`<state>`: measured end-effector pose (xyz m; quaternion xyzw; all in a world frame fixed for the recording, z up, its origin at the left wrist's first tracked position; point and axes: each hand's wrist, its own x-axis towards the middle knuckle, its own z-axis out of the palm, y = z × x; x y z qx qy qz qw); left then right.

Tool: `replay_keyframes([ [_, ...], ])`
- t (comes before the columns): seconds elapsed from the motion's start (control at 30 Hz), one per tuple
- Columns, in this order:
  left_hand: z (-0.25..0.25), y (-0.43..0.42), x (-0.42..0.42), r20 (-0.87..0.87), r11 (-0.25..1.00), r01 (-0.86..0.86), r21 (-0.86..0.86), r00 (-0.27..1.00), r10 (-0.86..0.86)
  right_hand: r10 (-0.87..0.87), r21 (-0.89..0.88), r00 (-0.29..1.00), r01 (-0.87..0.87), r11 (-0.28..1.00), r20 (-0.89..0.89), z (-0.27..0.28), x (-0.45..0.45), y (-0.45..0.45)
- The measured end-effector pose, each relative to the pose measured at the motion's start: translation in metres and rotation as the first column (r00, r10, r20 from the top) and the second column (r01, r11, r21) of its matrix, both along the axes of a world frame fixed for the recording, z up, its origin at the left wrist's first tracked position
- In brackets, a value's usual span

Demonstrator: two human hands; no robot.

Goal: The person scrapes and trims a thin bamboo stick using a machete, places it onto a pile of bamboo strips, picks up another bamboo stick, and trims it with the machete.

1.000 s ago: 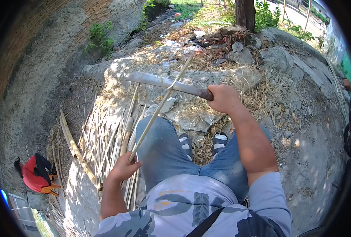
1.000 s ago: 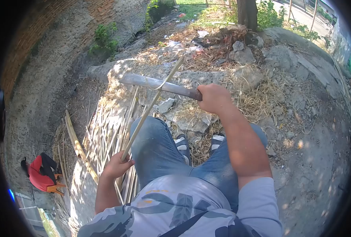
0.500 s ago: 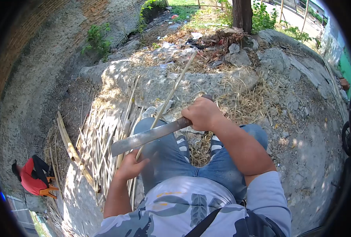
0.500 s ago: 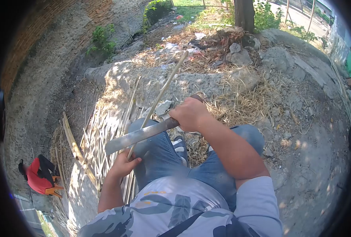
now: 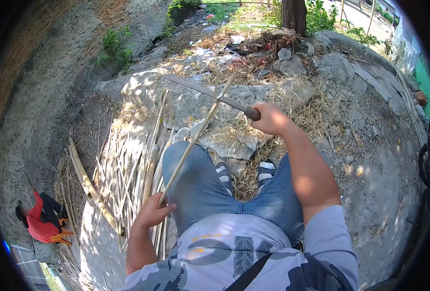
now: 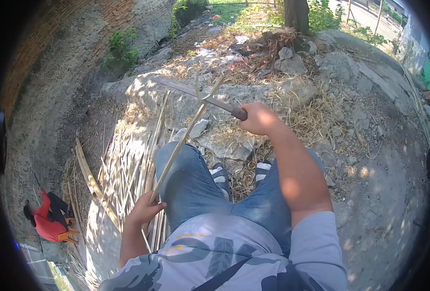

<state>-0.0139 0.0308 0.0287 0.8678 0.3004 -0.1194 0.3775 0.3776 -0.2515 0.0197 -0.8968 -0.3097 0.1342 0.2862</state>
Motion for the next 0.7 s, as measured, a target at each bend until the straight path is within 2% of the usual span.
replay_keyframes([
  [0.03,0.0,-0.002,0.0,0.008,0.999,-0.018,-0.03,1.0,0.018,0.048,0.055,0.994,-0.043,0.998,-0.094,-0.006,0.007,0.002],
  [0.17,-0.008,-0.004,0.004,0.097,0.997,-0.029,-0.071,0.995,0.036,0.027,0.122,0.99,-0.044,0.992,0.142,0.014,-0.015,0.011],
  [0.2,-0.004,-0.007,0.009,0.103,0.997,-0.03,-0.075,0.994,0.038,0.033,0.109,0.968,-0.062,0.992,0.25,0.016,-0.023,0.013],
  [0.3,0.005,-0.016,0.026,0.115,0.998,-0.012,-0.068,0.993,0.02,0.254,-0.129,0.908,-0.223,0.966,0.332,0.028,-0.044,0.024],
  [0.4,0.003,-0.015,0.036,0.112,0.999,0.029,-0.03,0.993,-0.026,0.42,-0.136,0.732,-0.416,0.899,0.537,0.02,-0.059,0.033],
  [0.5,0.005,-0.014,0.035,0.112,0.998,0.062,-0.029,0.992,-0.059,0.462,-0.153,0.663,-0.469,0.87,0.589,0.013,-0.054,0.033],
  [0.57,0.006,-0.009,0.025,0.133,0.994,0.082,-0.078,0.989,-0.071,0.326,-0.081,0.723,-0.352,0.932,0.609,0.007,-0.031,0.02],
  [0.6,0.006,-0.003,0.015,0.083,0.995,0.072,-0.063,0.994,-0.066,0.238,-0.05,0.765,-0.261,0.964,0.598,0.006,-0.017,0.013],
  [0.63,0.005,0.006,0.004,0.037,0.997,0.065,-0.047,0.997,-0.063,0.063,-0.001,0.885,-0.071,0.997,0.461,0.007,-0.004,0.006],
  [0.67,0.005,0.011,-0.001,-0.007,0.998,0.063,-0.029,0.998,-0.063,-0.129,0.017,0.943,0.13,0.991,0.307,0.014,0.003,-0.001],
  [0.7,0.011,0.007,0.004,-0.002,0.997,0.069,-0.018,0.998,-0.069,-0.142,0.0,0.946,0.149,0.989,0.29,0.011,0.007,-0.006],
])
